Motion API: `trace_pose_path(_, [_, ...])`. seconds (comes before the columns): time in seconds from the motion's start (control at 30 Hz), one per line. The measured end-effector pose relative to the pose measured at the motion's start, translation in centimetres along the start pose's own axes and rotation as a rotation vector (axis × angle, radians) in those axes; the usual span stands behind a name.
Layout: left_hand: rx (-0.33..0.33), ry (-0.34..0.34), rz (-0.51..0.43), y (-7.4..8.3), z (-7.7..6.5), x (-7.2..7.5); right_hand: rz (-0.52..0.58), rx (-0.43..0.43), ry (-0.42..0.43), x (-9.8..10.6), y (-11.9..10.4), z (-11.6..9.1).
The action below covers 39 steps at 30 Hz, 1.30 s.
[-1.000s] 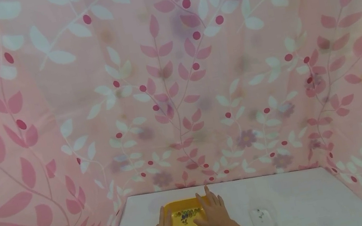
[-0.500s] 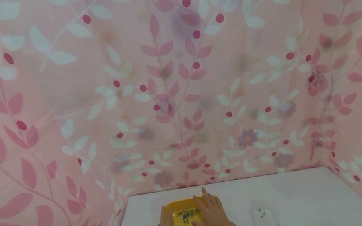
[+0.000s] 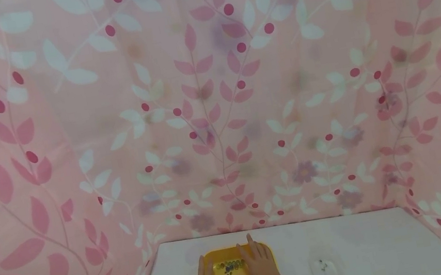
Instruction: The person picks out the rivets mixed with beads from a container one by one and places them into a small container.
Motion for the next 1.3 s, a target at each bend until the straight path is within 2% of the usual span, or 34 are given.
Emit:
trace_pose_path(0.17, [-0.006, 0.023, 0.005, 0.1, 0.1, 0.5, 0.034, -0.028, -0.061, -0.2, 0.0, 0.4])
trace_pose_path(0.47, [-0.006, 0.009, -0.012, 0.4, -0.3, 0.4, 0.025, 0.052, 0.015, 0.0, -0.9, -0.1])
trace_pose_path(0.83, [-0.015, 0.02, 0.003, 0.1, -0.1, 0.4, 0.06, 0.074, -0.059, -0.5, -1.3, 0.4])
trace_pose_path(1.13, [0.001, 0.031, 0.026, -0.1, 0.0, 0.2, 0.063, 0.171, 0.056, -0.5, -2.1, 0.7])
trace_pose_path(1.3, [0.013, 0.044, 0.036, -0.2, 0.1, 0.4, 0.123, 0.172, 0.054, -0.5, -2.4, 1.2])
Point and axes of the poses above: each hand's wrist, its own z-axis towards the middle knuckle, its own x-axis out of the back of the hand, y = z × x, the point moved 9 cm from there along z, towards the middle knuckle, and after that the axes turned 2 degrees about -y, right-handed, at the moved point
